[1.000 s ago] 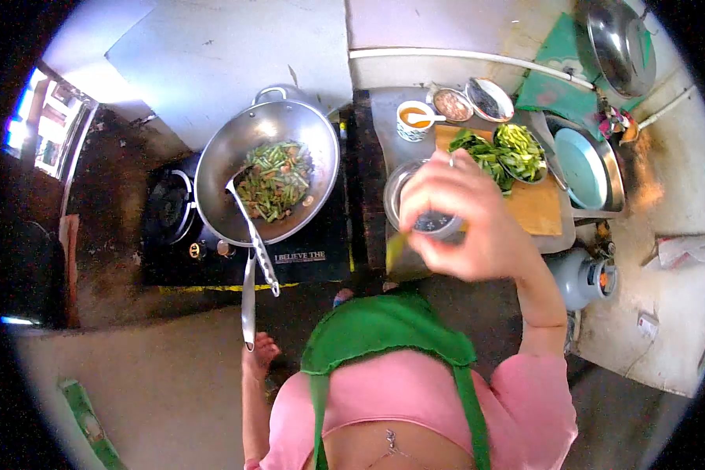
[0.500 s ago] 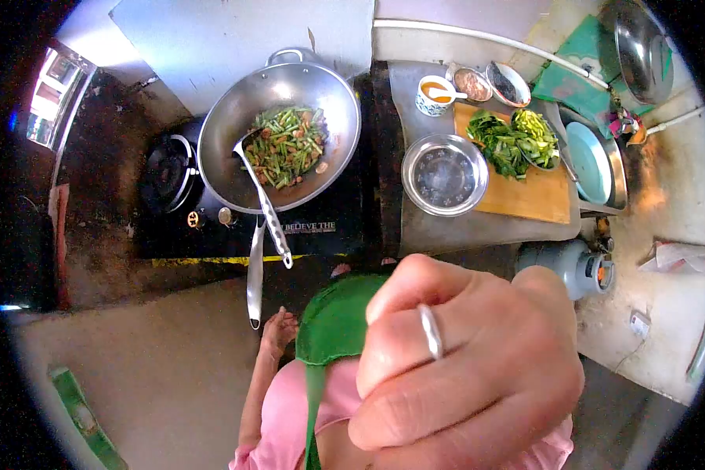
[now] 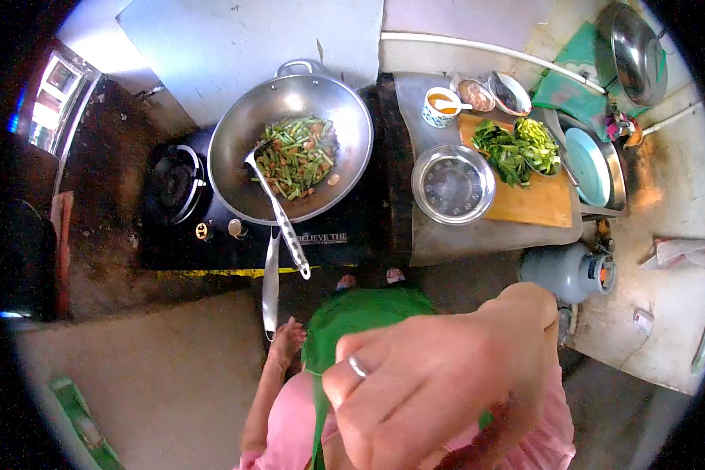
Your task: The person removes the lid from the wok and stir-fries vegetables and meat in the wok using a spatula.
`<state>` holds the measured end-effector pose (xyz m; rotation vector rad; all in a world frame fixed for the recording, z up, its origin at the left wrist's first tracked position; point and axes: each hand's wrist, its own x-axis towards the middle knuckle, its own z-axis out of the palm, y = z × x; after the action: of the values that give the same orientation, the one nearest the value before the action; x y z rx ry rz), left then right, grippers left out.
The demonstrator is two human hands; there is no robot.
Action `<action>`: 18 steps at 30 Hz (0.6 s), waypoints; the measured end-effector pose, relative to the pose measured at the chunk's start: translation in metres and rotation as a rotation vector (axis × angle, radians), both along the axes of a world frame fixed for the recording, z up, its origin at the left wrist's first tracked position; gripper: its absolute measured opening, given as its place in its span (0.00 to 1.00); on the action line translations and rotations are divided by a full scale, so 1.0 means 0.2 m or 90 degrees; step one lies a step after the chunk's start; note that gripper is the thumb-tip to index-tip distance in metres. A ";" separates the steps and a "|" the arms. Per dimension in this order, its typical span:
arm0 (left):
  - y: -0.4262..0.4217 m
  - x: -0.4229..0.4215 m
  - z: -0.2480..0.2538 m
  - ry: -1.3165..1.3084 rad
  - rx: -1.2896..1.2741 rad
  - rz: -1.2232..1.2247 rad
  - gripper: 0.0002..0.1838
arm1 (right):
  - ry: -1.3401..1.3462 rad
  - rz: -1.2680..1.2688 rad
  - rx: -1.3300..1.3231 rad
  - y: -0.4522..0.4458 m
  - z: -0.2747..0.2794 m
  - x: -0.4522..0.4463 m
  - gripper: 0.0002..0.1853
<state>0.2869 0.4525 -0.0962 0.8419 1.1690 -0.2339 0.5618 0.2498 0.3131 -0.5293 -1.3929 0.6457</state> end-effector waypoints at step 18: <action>0.05 0.03 0.14 -0.114 -0.020 0.153 0.16 | -0.727 -0.387 -0.338 0.48 -1.01 0.13 0.21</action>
<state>0.2938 0.4628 -0.0687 0.6730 1.0838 0.0194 0.5883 0.3461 0.1113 -1.8638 -1.9368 0.1550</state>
